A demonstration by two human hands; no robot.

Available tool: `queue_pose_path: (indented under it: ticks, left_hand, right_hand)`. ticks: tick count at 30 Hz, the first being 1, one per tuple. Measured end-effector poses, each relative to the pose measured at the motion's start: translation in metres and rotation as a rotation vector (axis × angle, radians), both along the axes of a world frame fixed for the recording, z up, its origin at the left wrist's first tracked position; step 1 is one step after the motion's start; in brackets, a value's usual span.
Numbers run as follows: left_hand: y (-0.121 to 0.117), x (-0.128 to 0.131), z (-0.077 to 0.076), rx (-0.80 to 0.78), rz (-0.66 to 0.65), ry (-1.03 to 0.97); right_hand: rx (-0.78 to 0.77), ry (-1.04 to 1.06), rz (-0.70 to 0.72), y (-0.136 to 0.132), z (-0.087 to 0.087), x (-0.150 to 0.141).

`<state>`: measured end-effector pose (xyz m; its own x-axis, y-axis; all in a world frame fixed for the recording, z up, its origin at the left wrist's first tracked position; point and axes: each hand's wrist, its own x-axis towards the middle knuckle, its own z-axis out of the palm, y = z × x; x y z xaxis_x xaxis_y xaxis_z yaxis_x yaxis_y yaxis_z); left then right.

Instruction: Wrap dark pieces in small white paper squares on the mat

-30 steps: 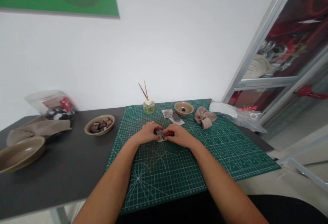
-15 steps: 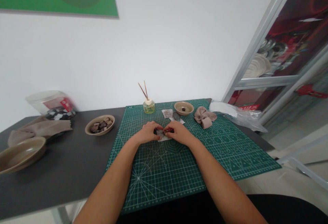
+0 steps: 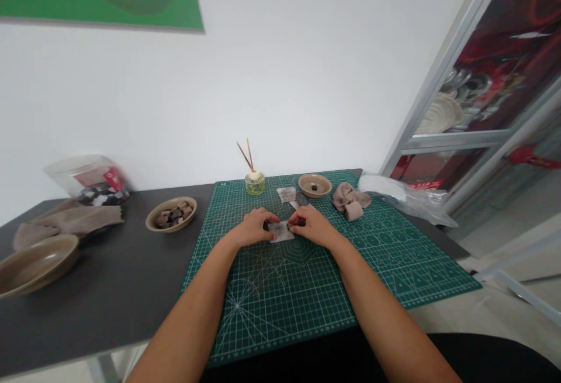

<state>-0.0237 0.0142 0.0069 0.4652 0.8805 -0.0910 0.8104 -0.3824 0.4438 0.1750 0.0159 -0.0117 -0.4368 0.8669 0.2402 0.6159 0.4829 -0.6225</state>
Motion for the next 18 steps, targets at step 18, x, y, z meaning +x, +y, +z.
queue_pose_path:
  ticks: [18]
  left_hand:
    - [0.0001, -0.0022, 0.0014, 0.005, -0.022, 0.004]
  right_hand:
    - [0.085, -0.008, 0.122, -0.0013, -0.0020, -0.0076]
